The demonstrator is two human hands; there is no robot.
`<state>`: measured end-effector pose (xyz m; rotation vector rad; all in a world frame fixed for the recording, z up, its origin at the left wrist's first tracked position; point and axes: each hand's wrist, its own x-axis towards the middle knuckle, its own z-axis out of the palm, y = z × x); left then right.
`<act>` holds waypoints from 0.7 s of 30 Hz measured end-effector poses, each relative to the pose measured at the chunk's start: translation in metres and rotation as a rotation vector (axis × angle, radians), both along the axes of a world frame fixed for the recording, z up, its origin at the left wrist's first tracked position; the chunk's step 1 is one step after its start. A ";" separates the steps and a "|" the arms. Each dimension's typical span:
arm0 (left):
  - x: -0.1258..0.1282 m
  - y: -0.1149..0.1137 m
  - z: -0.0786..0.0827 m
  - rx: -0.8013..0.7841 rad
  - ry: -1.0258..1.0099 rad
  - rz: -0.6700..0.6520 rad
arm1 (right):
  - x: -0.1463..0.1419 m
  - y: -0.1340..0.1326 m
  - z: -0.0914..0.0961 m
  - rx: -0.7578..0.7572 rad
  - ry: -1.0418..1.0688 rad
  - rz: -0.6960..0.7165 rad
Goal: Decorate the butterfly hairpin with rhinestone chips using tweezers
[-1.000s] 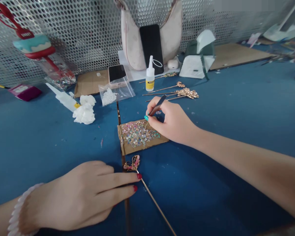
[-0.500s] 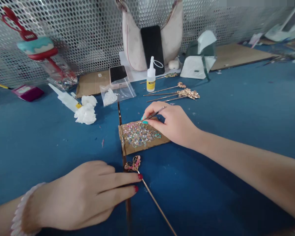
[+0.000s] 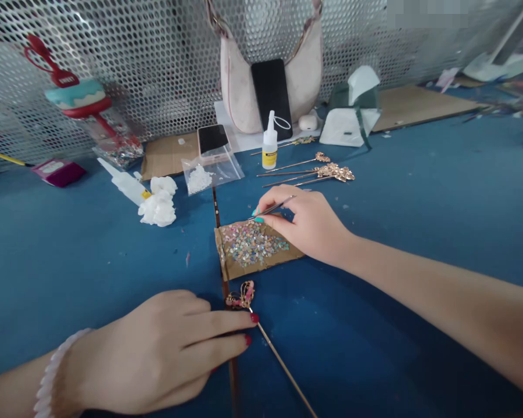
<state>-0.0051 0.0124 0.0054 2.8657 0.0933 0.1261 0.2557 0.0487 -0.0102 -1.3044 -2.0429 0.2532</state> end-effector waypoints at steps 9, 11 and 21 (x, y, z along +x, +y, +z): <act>0.003 0.001 -0.002 0.013 -0.015 0.013 | 0.000 -0.005 0.002 0.001 0.037 0.006; 0.004 0.001 -0.002 0.019 -0.021 0.019 | 0.000 -0.005 0.002 -0.013 0.045 -0.011; 0.001 0.000 -0.002 0.075 -0.131 0.003 | -0.003 -0.004 0.003 -0.020 0.068 -0.034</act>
